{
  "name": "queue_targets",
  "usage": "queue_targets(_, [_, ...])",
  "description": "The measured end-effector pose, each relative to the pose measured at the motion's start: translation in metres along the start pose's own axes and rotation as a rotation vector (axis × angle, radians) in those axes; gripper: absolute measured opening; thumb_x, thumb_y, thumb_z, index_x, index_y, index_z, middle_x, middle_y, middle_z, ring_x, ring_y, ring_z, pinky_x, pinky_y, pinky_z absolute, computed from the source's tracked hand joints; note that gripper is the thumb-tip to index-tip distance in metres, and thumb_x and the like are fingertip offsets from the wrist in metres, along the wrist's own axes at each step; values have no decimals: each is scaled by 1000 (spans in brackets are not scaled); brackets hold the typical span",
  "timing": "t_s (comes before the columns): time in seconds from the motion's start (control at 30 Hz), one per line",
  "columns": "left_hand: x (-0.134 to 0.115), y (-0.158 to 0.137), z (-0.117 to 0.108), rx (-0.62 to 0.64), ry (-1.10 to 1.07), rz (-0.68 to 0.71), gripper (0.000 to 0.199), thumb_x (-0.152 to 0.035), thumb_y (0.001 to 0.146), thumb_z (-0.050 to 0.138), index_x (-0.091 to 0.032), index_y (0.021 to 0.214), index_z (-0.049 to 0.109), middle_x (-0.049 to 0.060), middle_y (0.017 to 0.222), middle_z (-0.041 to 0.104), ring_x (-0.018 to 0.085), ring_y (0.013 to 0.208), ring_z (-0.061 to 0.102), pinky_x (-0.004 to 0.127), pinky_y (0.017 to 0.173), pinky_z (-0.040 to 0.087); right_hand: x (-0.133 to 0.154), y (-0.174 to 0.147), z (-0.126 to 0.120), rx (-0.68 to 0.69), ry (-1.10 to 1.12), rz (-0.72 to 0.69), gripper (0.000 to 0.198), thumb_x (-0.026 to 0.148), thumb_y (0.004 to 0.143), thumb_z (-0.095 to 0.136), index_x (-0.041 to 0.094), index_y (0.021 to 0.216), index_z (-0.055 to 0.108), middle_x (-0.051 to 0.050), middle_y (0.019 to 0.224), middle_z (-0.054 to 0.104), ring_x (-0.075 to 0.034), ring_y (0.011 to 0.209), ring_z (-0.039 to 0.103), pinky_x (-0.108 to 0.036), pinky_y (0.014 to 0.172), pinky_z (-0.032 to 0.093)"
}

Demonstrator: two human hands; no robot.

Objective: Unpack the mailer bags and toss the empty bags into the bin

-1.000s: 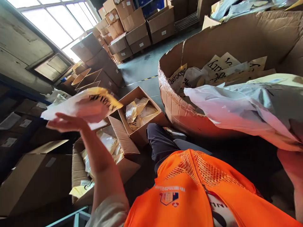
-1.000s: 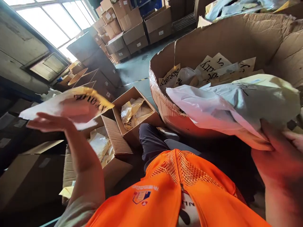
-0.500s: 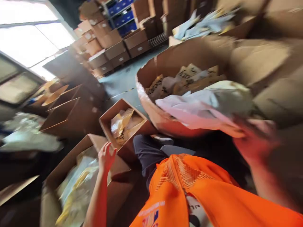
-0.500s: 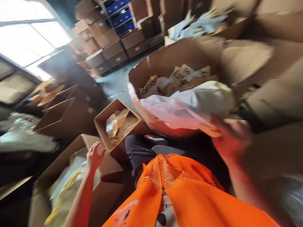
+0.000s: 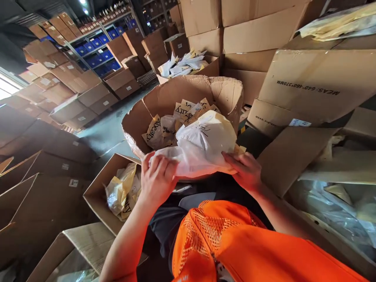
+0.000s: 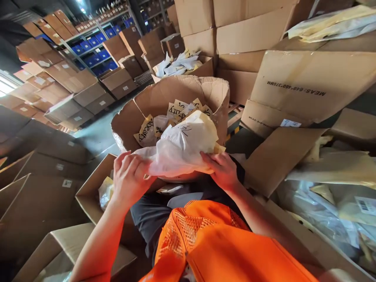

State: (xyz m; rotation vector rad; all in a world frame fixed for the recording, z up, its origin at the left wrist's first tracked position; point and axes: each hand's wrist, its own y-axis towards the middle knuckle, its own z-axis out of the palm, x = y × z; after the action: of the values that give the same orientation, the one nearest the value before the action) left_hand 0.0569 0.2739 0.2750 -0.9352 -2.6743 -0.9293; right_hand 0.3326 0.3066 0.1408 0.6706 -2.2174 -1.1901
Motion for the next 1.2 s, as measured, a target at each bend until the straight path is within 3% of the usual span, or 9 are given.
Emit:
queue_targets(0.13, [-7, -18, -24, 47, -88, 49, 14, -10, 83, 69, -14, 92, 59, 14, 105, 69, 31, 107, 63, 52, 99, 49, -2, -3, 5, -58, -20, 21, 52, 3, 86, 62, 32, 130, 65, 0, 82, 69, -13, 72, 57, -26, 71, 48])
queue_targets(0.27, [-9, -21, -55, 385, -343, -121, 42, -47, 83, 74, -16, 106, 56, 20, 146, 51, 35, 128, 56, 46, 94, 58, -6, -8, 12, -145, 41, -3, 34, 12, 90, 65, 33, 116, 72, 1, 85, 73, -11, 69, 61, -25, 64, 47])
queue_targets(0.47, [-30, 0, -39, 276, -133, -73, 94, -57, 71, 80, -21, 149, 41, 17, 161, 31, 45, 140, 41, 62, 97, 53, -13, -33, 19, -135, 98, 10, 29, 14, 89, 64, 35, 104, 77, 1, 76, 73, -13, 61, 62, -26, 56, 49])
queue_targets(0.73, [-13, -33, -10, 230, -212, 238, 36, -4, 85, 61, -24, 114, 69, -3, 141, 60, 39, 141, 42, 70, 124, 11, 20, -31, -32, 263, 396, -155, 36, 20, 86, 60, 28, 121, 69, -1, 91, 73, -14, 84, 68, -24, 69, 55])
queue_targets(0.8, [7, -42, -11, 242, -235, 274, 39, 0, 85, 59, -24, 113, 69, -4, 143, 59, 38, 142, 41, 70, 124, 13, 12, -24, -40, 122, 459, 95, 39, 29, 81, 67, 26, 119, 67, -6, 101, 71, -19, 95, 68, -29, 78, 57])
queue_targets(0.9, [27, -49, -10, 259, -248, 303, 34, -1, 86, 60, -25, 109, 70, -2, 142, 59, 38, 145, 36, 72, 122, 17, -21, -10, -34, -262, 519, 832, 55, 47, 74, 73, 24, 122, 59, -11, 113, 67, -24, 99, 67, -35, 74, 57])
queue_targets(1.0, [35, -53, -7, 255, -271, 336, 30, -3, 89, 60, -26, 105, 70, -4, 140, 60, 35, 146, 34, 73, 122, 12, -54, 12, -17, 56, 1093, 1360, 75, 74, 71, 59, 18, 120, 56, -15, 109, 69, -28, 88, 69, -39, 63, 55])
queue_targets(1.1, [40, -58, -8, 283, -269, 343, 27, -5, 90, 59, -27, 103, 70, -6, 142, 58, 33, 145, 37, 74, 122, 13, -61, 34, -7, 369, 1419, 1487, 68, 72, 69, 60, 17, 109, 63, -11, 99, 73, -25, 82, 69, -35, 63, 54])
queue_targets(1.2, [44, -61, -9, 310, -234, 370, 28, -5, 90, 60, -27, 102, 70, -6, 144, 56, 34, 145, 37, 75, 120, 15, -46, 44, -10, 263, 1436, 1509, 51, 52, 61, 71, 19, 100, 66, -3, 87, 74, -20, 75, 66, -28, 61, 52])
